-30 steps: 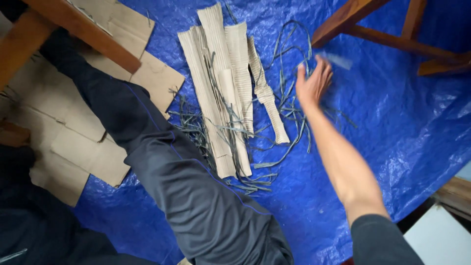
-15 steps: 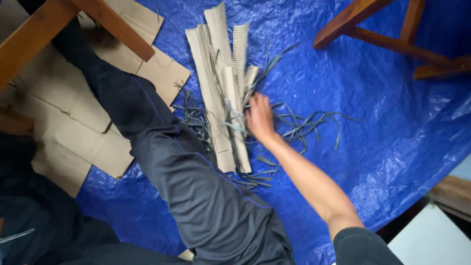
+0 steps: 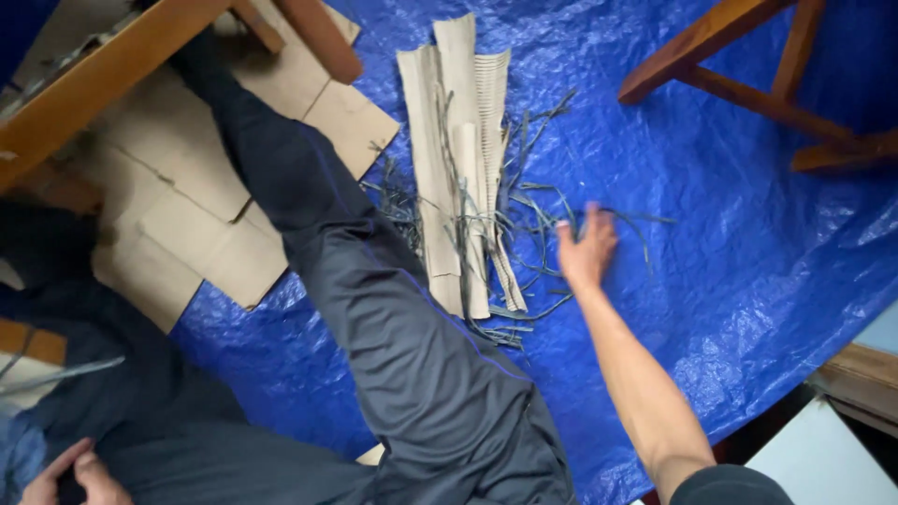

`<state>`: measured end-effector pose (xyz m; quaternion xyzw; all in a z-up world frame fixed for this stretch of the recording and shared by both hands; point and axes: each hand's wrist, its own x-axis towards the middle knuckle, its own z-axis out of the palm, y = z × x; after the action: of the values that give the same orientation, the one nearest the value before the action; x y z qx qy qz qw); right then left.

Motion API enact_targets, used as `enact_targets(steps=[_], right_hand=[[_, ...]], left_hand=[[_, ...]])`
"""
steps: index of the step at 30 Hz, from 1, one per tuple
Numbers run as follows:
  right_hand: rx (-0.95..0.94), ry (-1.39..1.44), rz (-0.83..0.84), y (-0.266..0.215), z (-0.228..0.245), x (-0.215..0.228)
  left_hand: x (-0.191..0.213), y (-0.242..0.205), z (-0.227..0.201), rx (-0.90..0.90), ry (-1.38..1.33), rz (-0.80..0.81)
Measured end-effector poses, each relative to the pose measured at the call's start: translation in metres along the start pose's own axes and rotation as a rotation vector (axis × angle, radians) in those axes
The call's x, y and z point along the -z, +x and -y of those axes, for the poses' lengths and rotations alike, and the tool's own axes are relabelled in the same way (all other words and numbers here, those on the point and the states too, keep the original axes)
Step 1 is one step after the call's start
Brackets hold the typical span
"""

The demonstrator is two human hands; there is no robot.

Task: Wrapping protective material around the legs of a wooden chair and securing them with ties.

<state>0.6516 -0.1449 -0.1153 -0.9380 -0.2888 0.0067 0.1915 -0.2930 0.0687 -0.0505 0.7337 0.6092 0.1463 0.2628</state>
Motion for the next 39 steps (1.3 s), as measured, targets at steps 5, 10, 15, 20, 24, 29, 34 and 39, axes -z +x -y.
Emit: enact_targets(steps=[5, 10, 15, 20, 24, 29, 34, 39], right_hand=[[0.274, 0.099, 0.256, -0.064, 0.088, -0.012], [0.268, 0.354, 0.285, -0.1, 0.111, -0.054], [0.292, 0.316, -0.037, -0.083, 0.131, -0.007], [0.175, 0.338, -0.21, -0.02, 0.131, 0.005], [-0.064, 0.369, 0.065, 0.046, 0.124, -0.06], [0.136, 0.275, 0.332, 0.075, 0.15, -0.078], [0.367, 0.362, 0.238, 0.084, 0.187, -0.045], [0.452, 0.306, 0.131, 0.069, 0.2, -0.038]], left_hand=[[-0.054, -0.101, -0.2, 0.058, 0.373, -0.507], [-0.053, -0.102, -0.237, 0.079, 0.341, -0.532], [-0.053, -0.099, -0.258, 0.058, 0.346, -0.556], [-0.051, -0.091, -0.268, 0.087, 0.347, -0.527], [-0.051, -0.092, -0.271, 0.126, 0.312, -0.497], [-0.057, -0.092, -0.27, 0.081, 0.344, -0.527], [-0.051, -0.085, -0.283, 0.135, 0.366, -0.49], [-0.052, -0.079, -0.285, 0.154, 0.373, -0.494]])
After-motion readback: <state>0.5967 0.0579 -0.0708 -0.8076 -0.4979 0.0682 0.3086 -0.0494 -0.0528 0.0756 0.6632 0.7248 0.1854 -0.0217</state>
